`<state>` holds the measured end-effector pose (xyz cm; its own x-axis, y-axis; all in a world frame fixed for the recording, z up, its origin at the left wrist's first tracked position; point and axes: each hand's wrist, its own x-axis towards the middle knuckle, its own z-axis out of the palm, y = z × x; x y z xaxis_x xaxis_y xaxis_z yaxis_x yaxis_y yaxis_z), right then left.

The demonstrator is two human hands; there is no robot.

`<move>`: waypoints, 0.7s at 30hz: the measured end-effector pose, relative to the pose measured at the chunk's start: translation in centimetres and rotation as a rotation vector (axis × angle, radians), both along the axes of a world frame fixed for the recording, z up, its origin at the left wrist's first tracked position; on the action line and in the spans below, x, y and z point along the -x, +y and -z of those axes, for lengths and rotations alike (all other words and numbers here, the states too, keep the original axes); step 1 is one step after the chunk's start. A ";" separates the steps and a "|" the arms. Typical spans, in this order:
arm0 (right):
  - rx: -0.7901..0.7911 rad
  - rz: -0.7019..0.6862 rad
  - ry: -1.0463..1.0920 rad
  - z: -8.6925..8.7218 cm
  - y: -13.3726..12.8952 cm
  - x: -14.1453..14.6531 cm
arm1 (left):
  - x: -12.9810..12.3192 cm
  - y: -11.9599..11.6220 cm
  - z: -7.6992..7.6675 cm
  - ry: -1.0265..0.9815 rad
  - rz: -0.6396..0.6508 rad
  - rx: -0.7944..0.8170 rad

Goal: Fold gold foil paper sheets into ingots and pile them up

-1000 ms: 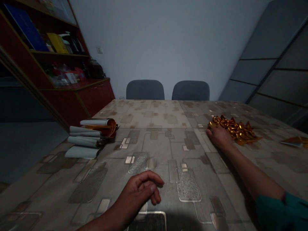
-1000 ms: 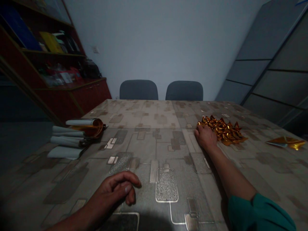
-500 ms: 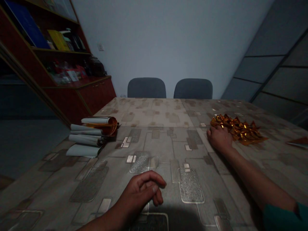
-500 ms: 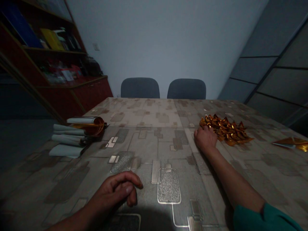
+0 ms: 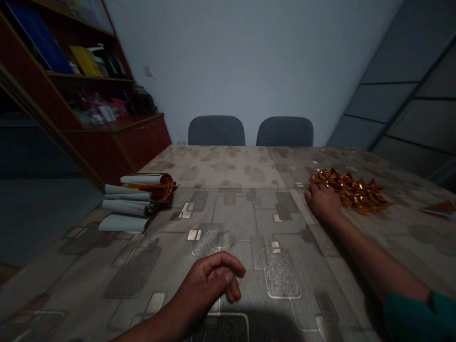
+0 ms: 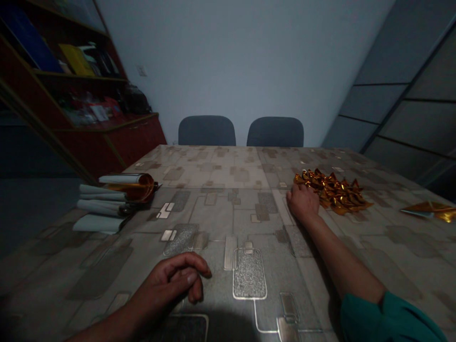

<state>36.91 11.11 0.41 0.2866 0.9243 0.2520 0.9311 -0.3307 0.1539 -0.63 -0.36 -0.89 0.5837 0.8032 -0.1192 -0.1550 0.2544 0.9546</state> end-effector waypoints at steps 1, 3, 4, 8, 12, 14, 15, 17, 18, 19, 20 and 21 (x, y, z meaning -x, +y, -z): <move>0.001 -0.004 -0.001 -0.1 0.0 0.1 | 0.0 0.0 0.0 -0.001 -0.002 0.004; 0.002 -0.012 -0.002 -0.4 -0.2 0.3 | -0.1 -0.1 -0.1 -0.002 -0.006 0.014; 0.001 -0.016 -0.001 -0.6 -0.3 0.5 | -0.2 -0.1 -0.1 -0.002 -0.008 0.017; -0.017 -0.042 0.009 -1.6 -1.5 2.2 | -0.3 0.0 -0.3 0.002 -0.006 0.013; -0.018 -0.135 0.068 -2.7 -3.6 6.1 | -0.3 0.1 -0.3 0.020 0.002 -0.028; -0.009 -0.206 0.126 -3.3 -5.0 8.6 | -0.3 0.2 -0.5 0.043 0.000 -0.073; -0.004 -0.248 0.159 -3.5 -5.8 9.9 | -0.2 0.2 -0.7 0.066 -0.007 -0.112; 0.001 -0.332 0.225 -3.9 -7.4 12.3 | 0.0 0.4 -1.5 0.135 -0.035 -0.220; 0.003 -0.371 0.255 -3.9 -8.1 13.3 | 0.2 0.5 -2.1 0.185 -0.050 -0.292; 0.006 -0.407 0.281 -3.9 -8.8 14.2 | 0.6 0.8 -2.8 0.237 -0.072 -0.359; 0.007 -0.450 0.318 -3.8 -9.3 14.9 | 1.2 1.1 -3.6 0.292 -0.123 -0.449; -0.012 -0.519 0.409 -3.6 -9.8 15.5 | 1.9 1.5 -4.4 0.379 -0.161 -0.559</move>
<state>21.43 1.33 4.03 -0.1209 0.9660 0.2286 0.9525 0.1777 -0.2473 -2.55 1.16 3.52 0.4523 0.8764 0.1654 0.2203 -0.2895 0.9315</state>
